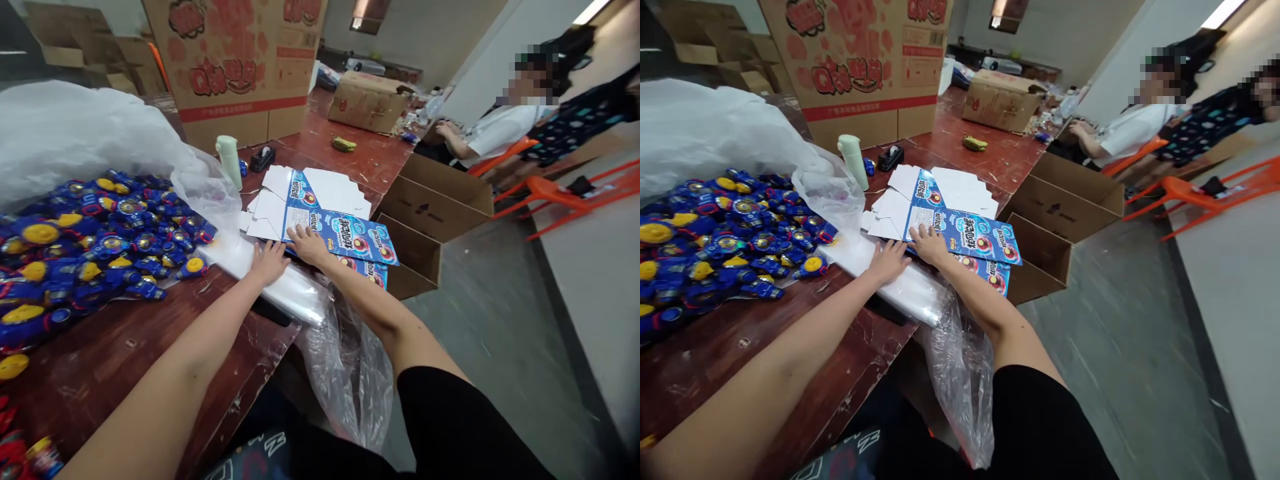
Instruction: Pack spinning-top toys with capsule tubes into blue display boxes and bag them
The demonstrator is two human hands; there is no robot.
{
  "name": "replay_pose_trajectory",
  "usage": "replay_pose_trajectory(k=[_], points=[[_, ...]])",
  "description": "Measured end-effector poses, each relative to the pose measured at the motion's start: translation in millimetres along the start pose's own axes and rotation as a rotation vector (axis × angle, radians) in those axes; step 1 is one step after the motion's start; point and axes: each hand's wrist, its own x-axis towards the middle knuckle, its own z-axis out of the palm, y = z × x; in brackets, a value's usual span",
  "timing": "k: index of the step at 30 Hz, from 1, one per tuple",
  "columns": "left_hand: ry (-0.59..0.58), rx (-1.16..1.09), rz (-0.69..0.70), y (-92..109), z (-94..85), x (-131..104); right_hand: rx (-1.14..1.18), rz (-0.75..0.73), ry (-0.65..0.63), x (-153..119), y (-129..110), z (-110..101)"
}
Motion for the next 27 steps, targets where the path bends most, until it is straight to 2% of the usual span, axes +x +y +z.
replay_pose_trajectory(k=[2, 4, 7, 11, 13, 17, 22, 27], points=[[-0.009, 0.005, -0.003, 0, -2.0, 0, -0.001, -0.012, 0.013, -2, -4, -4], [-0.021, 0.014, 0.0, -1, -4.1, 1, 0.0, -0.056, 0.012, -8, 5, -7], [-0.04, 0.024, 0.012, -3, -5.4, 1, -0.003, -0.112, -0.01, -21, 45, -9], [-0.056, 0.022, 0.018, -5, -3.8, 1, -0.033, -0.035, 0.003, -27, 105, -16], [-0.055, 0.017, 0.015, -5, -3.1, 0, -0.054, 0.023, 0.058, -20, 120, -30], [-0.054, 0.012, 0.011, -4, -2.6, -1, -0.098, 0.095, 0.166, 7, 132, -73], [-0.057, 0.01, 0.008, -3, -2.0, -1, -0.131, 0.059, 0.144, 41, 144, -120], [-0.048, 0.016, 0.008, -3, -1.9, -1, -0.138, 0.041, 0.11, 71, 153, -146]])
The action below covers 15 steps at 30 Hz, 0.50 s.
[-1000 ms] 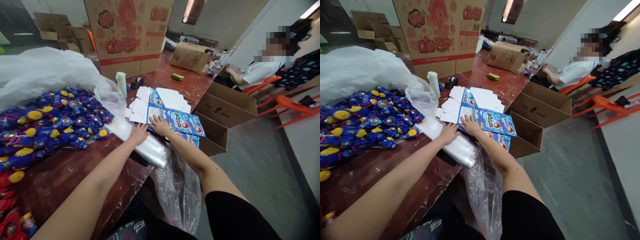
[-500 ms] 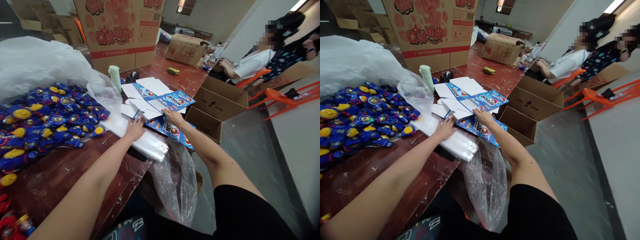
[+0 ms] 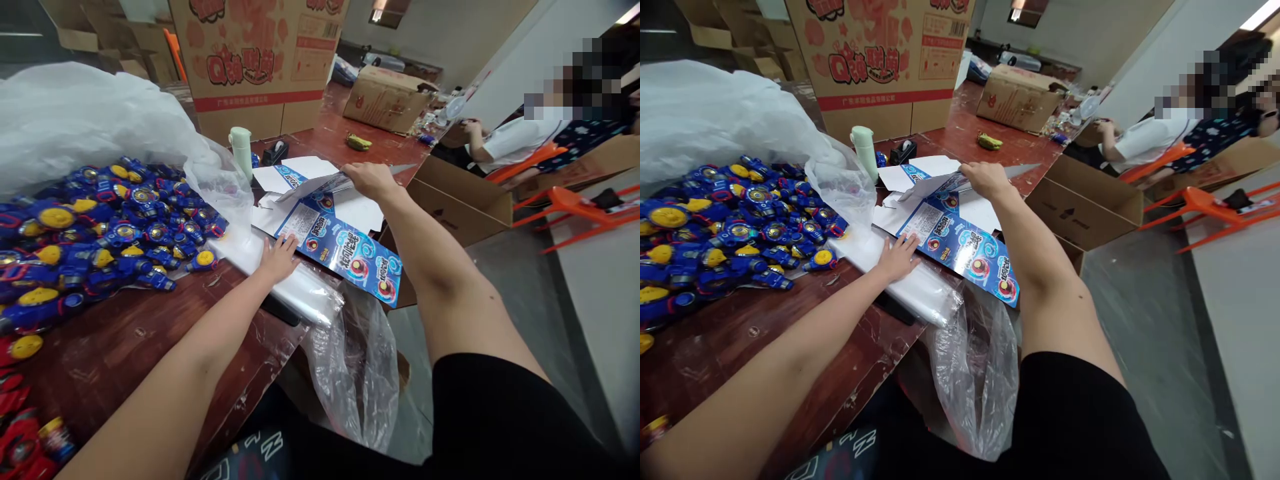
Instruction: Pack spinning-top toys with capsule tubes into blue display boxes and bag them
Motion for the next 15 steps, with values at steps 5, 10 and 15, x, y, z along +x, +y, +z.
replay_pose_trajectory(k=[5, 10, 15], points=[[0.007, -0.005, 0.001, -1, 1.7, 1, -0.015, -0.008, 0.042, -7, -16, 2], [0.026, -0.027, 0.004, -1, 4.0, 0, -0.018, -0.08, 0.143, -52, -75, 29], [0.034, -0.038, 0.006, 0, 4.5, 0, 0.016, 0.012, 0.196, -43, -100, 28]])
